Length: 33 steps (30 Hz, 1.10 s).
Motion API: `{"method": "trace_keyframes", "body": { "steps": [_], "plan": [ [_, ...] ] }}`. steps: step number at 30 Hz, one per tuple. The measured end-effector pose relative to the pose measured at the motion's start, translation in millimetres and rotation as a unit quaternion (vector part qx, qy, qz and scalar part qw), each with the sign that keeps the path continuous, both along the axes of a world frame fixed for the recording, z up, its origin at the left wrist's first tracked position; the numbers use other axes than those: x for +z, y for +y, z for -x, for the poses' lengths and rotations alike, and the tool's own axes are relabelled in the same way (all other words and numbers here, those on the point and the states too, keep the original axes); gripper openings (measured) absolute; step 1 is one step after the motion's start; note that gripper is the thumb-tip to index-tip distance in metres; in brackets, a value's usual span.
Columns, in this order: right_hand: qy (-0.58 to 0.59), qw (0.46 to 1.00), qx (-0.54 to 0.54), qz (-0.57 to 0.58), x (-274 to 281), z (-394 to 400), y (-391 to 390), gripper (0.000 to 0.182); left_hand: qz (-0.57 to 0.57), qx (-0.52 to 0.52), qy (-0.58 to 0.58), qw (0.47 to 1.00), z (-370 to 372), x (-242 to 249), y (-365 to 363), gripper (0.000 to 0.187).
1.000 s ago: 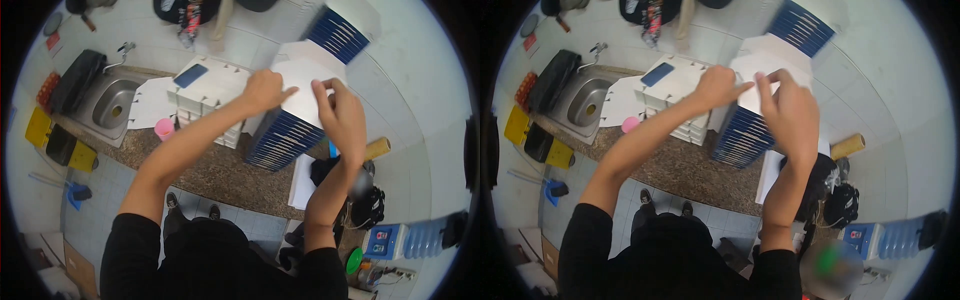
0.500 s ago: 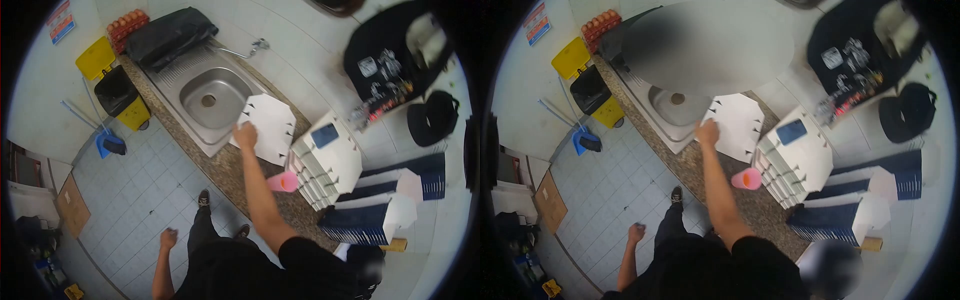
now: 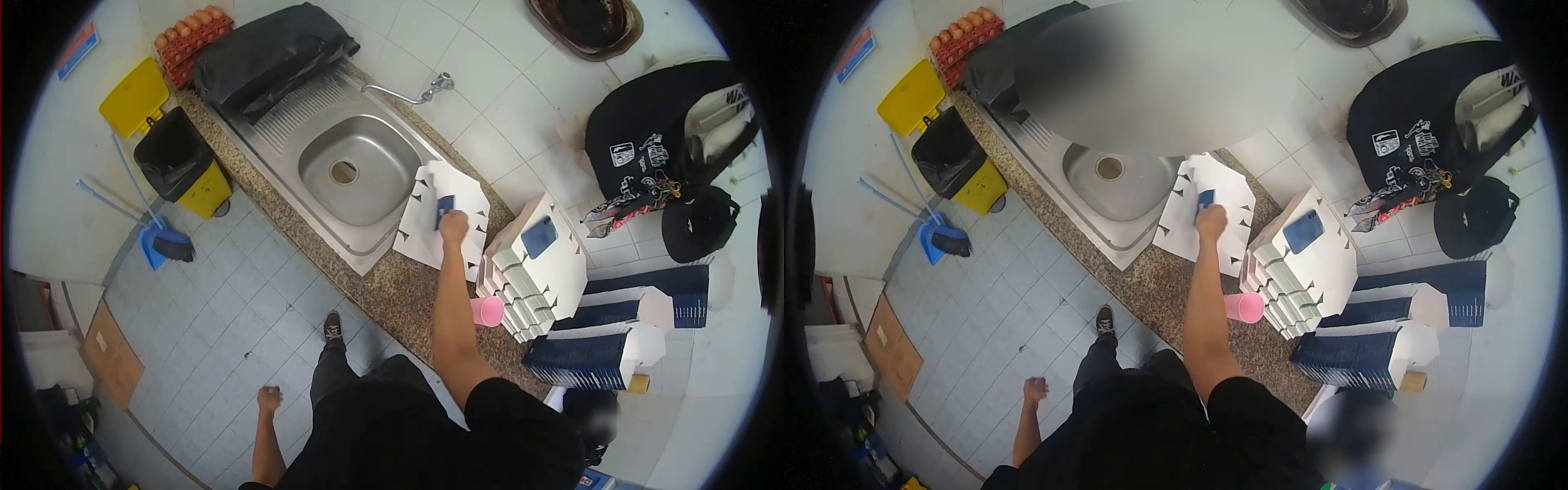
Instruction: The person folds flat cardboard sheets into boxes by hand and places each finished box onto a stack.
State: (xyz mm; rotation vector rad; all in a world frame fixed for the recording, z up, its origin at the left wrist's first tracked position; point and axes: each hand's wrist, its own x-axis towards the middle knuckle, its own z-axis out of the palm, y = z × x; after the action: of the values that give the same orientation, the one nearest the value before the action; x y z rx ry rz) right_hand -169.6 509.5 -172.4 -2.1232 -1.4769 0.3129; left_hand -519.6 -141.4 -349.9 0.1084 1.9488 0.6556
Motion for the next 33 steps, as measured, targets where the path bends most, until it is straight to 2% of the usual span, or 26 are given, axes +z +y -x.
{"method": "trace_keyframes", "body": {
  "steps": [2, 3, 4, 6, 7, 8, 9, 10, 11, 12, 13, 14, 15, 16, 17, 18, 19, 20, 21, 22, 24, 26, 27, 29, 30, 33],
  "plan": [
    [-0.005, 0.998, -0.002, -0.066, 95, 21, -43, 0.022, -0.147, -0.133, 0.24, 0.95, -2, 25, 68, 0.023],
    [-0.008, 0.996, 0.043, -0.072, 130, 30, -69, 0.019, -0.206, -0.097, 0.25, 0.941, -9, 68, 115, 0.021],
    [-0.012, 0.993, 0.086, -0.077, 156, 38, -97, 0.017, -0.265, -0.062, 0.257, 0.928, -22, 127, 162, 0.022],
    [-0.008, 0.973, 0.227, 0.034, 183, 46, -157, 0.018, -0.365, -0.094, 0.327, 0.867, -58, 256, 228, 0.037],
    [-0.021, 0.95, 0.302, 0.079, 176, 48, -190, 0.023, -0.429, -0.186, 0.405, 0.786, -71, 315, 249, 0.045],
    [-0.021, 0.908, 0.387, 0.163, 192, 55, -227, 0.026, -0.485, -0.271, 0.473, 0.684, -83, 360, 261, 0.054],
    [0.027, 0.865, 0.467, 0.181, 175, 53, -260, 0.027, -0.492, -0.279, 0.469, 0.678, -95, 390, 266, 0.054],
    [0.062, 0.812, 0.506, 0.284, 212, 59, -288, 0.026, -0.487, -0.407, 0.46, 0.621, -107, 414, 269, 0.058],
    [0.04, 0.762, 0.573, 0.299, 197, 51, -315, 0.026, -0.472, -0.526, 0.445, 0.55, -115, 424, 271, 0.062],
    [0.015, 0.705, 0.637, 0.311, 184, 42, -335, 0.026, -0.477, -0.533, 0.442, 0.541, -121, 407, 260, 0.062],
    [0.019, 0.712, 0.631, 0.308, 190, 28, -341, 0.026, -0.39, -0.608, 0.351, 0.597, -127, 374, 236, 0.055],
    [0.117, 0.71, 0.61, 0.333, 202, 7, -349, 0.026, -0.288, -0.669, 0.252, 0.637, -131, 356, 223, 0.048],
    [0.215, 0.699, 0.584, 0.352, 210, -14, -355, 0.027, -0.288, -0.677, 0.252, 0.629, -134, 362, 223, 0.048],
    [0.223, 0.704, 0.578, 0.348, 210, -39, -361, 0.027, -0.29, -0.657, 0.199, 0.667, -139, 374, 220, 0.036],
    [0.317, 0.716, 0.556, 0.28, 209, -66, -367, 0.025, -0.289, -0.632, 0.145, 0.704, -146, 380, 217, 0.025],
    [0.405, 0.718, 0.527, 0.207, 209, -88, -373, 0.023, -0.288, -0.637, 0.145, 0.7, -155, 380, 216, 0.025],
    [0.418, 0.741, 0.45, 0.271, 210, -105, -380, 0.012, -0.277, -0.573, 0.028, 0.77, -163, 378, 216, 0.018],
    [0.421, 0.741, 0.449, 0.267, 204, -117, -389, 0.012, -0.26, -0.495, -0.088, 0.824, -170, 373, 214, 0.013],
    [0.434, 0.766, 0.423, 0.215, 193, -125, -401, 0.011, -0.272, -0.492, -0.189, 0.805, -170, 345, 211, 0.015],
    [0.445, 0.786, 0.397, 0.163, 186, -133, -409, 0.011, -0.272, -0.493, -0.185, 0.805, -180, 351, 210, 0.015],
    [0.474, 0.767, 0.424, 0.085, 207, -136, -413, 0.011, -0.106, -0.438, -0.319, 0.834, -208, 370, 217, 0.015],
    [0.263, 0.777, 0.569, -0.058, 225, -154, -418, 0.013, -0.133, -0.466, -0.285, 0.827, -244, 373, 206, 0.016],
    [0.265, 0.775, 0.571, -0.058, 229, -169, -426, 0.013, -0.177, -0.479, -0.229, 0.829, -266, 380, 199, 0.018],
    [0.149, 0.79, 0.594, -0.01, 232, -202, -445, 0.017, -0.231, -0.475, -0.097, 0.844, -316, 402, 184, 0.021],
    [0.158, 0.788, 0.594, -0.012, 229, -222, -453, 0.017, -0.224, -0.476, -0.092, 0.846, -341, 409, 174, 0.021],
    [0.151, 0.855, 0.473, -0.15, 217, -286, -471, 0.016, -0.307, -0.463, 0.077, 0.828, -400, 417, 151, 0.017]
  ]
}}
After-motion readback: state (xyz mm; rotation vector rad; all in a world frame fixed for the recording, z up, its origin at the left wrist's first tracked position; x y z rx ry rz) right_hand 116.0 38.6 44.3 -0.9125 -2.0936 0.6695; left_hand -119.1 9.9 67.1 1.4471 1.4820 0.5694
